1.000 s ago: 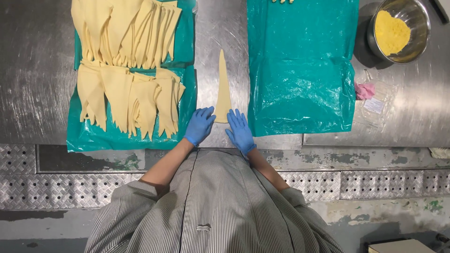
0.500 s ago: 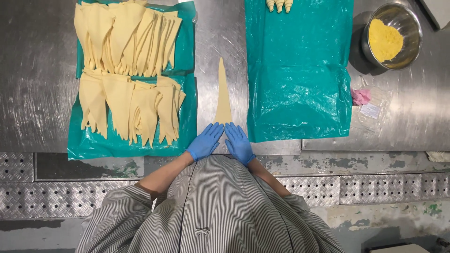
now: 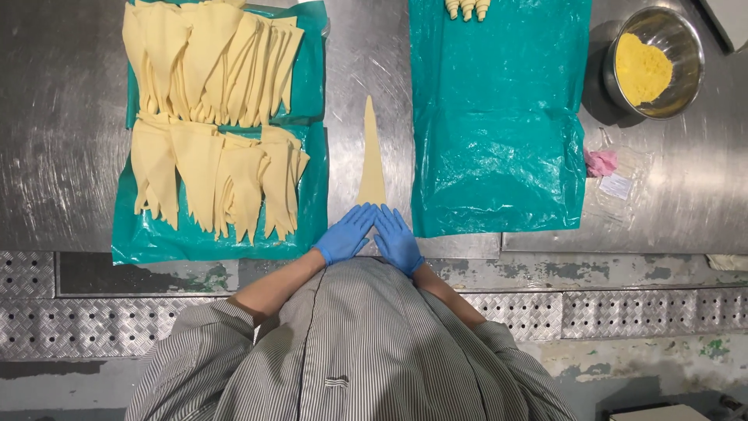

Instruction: Rolling pre-cut triangular dough pieces into croissant shapes on a stainless steel work surface.

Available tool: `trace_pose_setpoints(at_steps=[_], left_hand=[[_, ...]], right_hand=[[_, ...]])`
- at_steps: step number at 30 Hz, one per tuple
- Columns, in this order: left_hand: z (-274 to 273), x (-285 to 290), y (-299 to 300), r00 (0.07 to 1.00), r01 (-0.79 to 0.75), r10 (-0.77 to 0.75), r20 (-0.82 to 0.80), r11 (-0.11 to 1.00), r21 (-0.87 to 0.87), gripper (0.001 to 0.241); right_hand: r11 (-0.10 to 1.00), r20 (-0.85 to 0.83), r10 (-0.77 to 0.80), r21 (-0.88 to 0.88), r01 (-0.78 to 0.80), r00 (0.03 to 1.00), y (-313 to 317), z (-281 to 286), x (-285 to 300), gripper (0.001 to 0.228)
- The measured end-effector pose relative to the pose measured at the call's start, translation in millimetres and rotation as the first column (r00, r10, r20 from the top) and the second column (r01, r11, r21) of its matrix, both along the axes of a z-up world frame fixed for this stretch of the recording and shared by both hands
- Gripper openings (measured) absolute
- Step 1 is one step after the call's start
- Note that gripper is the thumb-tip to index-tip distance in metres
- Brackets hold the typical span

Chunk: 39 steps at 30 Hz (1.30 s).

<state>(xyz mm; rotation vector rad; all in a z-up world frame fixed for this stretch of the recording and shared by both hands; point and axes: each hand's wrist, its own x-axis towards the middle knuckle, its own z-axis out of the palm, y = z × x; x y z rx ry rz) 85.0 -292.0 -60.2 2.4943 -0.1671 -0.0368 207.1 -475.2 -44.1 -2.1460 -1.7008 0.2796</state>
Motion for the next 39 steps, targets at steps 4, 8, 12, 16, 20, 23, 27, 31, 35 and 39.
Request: trace_pose_setpoints(at_steps=[4, 8, 12, 16, 20, 23, 27, 31, 35, 39], left_hand=[[13, 20, 2, 0.998, -0.063, 0.063, -0.018, 0.998, 0.002, 0.073], [15, 41, 2, 0.971, -0.239, 0.239, -0.021, 0.971, -0.004, 0.075], [2, 56, 5, 0.939, -0.343, 0.343, 0.005, 0.938, 0.052, 0.074], [18, 46, 7, 0.949, -0.316, 0.316, 0.017, 0.947, 0.059, 0.070], [-7, 33, 1, 0.978, -0.196, 0.191, 0.088, 0.979, 0.056, 0.066], [-3, 41, 5, 0.979, -0.192, 0.182, 0.092, 0.975, 0.115, 0.068], [3, 65, 14, 0.964, -0.259, 0.252, 0.080, 0.962, 0.083, 0.069], [14, 87, 34, 0.954, -0.285, 0.268, 0.134, 0.950, 0.127, 0.067], [14, 109, 56, 0.974, -0.228, 0.226, 0.032, 0.964, 0.138, 0.055], [16, 121, 71, 0.982, -0.187, 0.186, 0.017, 0.977, 0.100, 0.045]], right_hand=[[0.999, -0.087, -0.033, 0.026, 0.035, 0.996, 23, 4, 18, 0.055], [0.997, -0.039, -0.072, -0.002, 0.072, 0.997, 37, 9, 28, 0.062], [0.989, -0.022, -0.120, 0.088, 0.122, 0.993, 31, 5, 25, 0.060], [0.997, -0.011, -0.059, 0.049, 0.059, 0.998, 29, -3, 26, 0.058], [0.995, 0.016, -0.096, -0.034, 0.096, 0.995, 44, 5, 40, 0.057], [0.996, 0.015, -0.087, -0.031, 0.088, 0.996, 51, 13, 46, 0.059], [0.978, -0.052, -0.173, 0.106, 0.177, 0.984, 56, 21, 49, 0.056], [0.953, -0.075, -0.228, 0.187, 0.238, 0.971, 62, 36, 58, 0.054], [0.913, -0.126, -0.330, 0.210, 0.351, 0.935, 69, 46, 71, 0.056], [0.879, -0.132, -0.397, 0.232, 0.417, 0.908, 73, 46, 84, 0.056]])
